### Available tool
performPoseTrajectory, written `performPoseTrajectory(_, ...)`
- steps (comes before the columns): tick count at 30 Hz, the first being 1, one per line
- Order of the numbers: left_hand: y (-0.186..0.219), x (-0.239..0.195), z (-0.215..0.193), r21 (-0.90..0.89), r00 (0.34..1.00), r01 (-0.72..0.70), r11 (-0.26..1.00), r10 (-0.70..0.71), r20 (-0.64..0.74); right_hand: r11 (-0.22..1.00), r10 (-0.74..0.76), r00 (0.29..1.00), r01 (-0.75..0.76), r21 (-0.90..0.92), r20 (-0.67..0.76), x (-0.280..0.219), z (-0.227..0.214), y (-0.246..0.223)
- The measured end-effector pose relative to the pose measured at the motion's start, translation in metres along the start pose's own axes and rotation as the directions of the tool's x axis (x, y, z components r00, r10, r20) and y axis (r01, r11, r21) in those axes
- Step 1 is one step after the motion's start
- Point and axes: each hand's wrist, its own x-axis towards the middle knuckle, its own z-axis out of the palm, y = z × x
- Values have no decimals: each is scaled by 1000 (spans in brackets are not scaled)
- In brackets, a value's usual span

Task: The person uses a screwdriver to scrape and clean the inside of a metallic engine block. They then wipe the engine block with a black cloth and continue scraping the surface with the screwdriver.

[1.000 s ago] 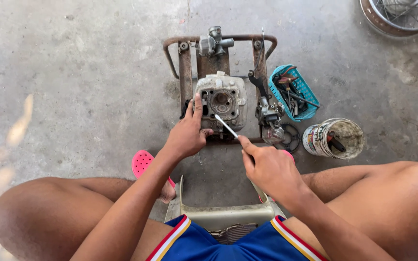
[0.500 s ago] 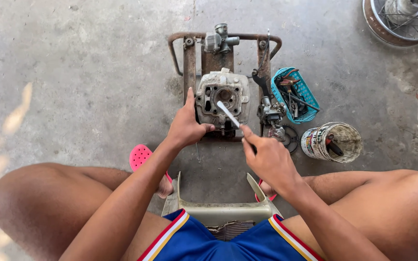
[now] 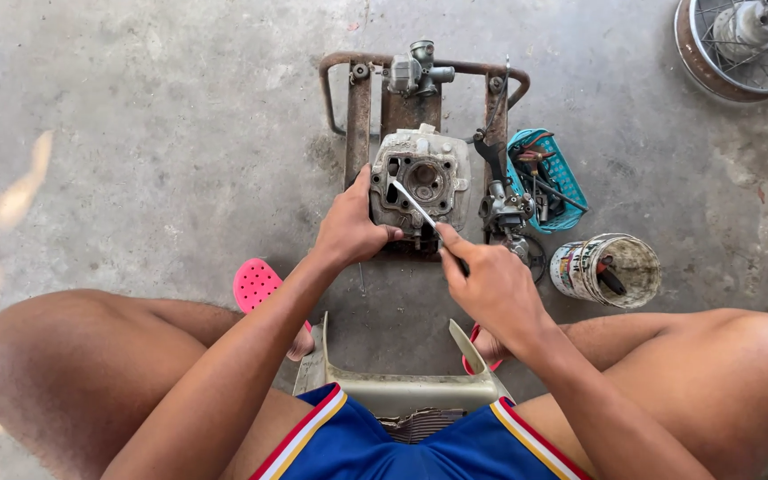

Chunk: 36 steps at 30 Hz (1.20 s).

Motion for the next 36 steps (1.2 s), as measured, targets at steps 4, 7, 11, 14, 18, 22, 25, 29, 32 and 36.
performPoseTrajectory(4, 15, -8, -8, -18, 1000, -6, 1000, 6, 24, 998, 57, 997, -55, -40, 53, -6, -20, -14)
performPoseTrajectory(7, 7, -7, -6, -35, 998, 63, 997, -62, 30, 985, 160, 980, -152, -80, 119, -8, -22, -13)
performPoseTrajectory(11, -2, -3, 0, -10, 998, 53, 999, -52, 44, 996, 56, 996, -51, -75, 65, 2, -9, -12)
performPoseTrajectory(14, -1, -2, -1, -19, 998, 37, 999, -36, 48, 996, 9, 999, -5, -85, 43, 3, -3, -16)
performPoseTrajectory(18, -5, -2, -1, -17, 998, 31, 999, -30, 48, 994, -32, 999, 37, -108, 42, 13, 10, -18)
performPoseTrajectory(22, -14, 3, 3, -3, 998, 27, 1000, -27, 53, 998, -1, 997, 6, -61, 81, 10, 1, -24)
performPoseTrajectory(25, -18, 5, 3, -20, 999, 24, 1000, -23, 47, 998, 47, 990, -40, -53, 131, 7, -1, -27)
performPoseTrajectory(29, -21, 2, 7, -28, 999, -6, 1000, 7, 35, 994, -76, 997, 74, -85, -22, 11, 28, -11)
performPoseTrajectory(32, -20, 5, 8, -14, 999, -10, 1000, 10, 39, 988, -123, 988, 112, -110, -90, 8, 33, -10)
performPoseTrajectory(36, -19, 4, 5, -14, 999, -19, 1000, 19, 32, 976, -204, 957, 183, -117, -205, 7, 54, -1)
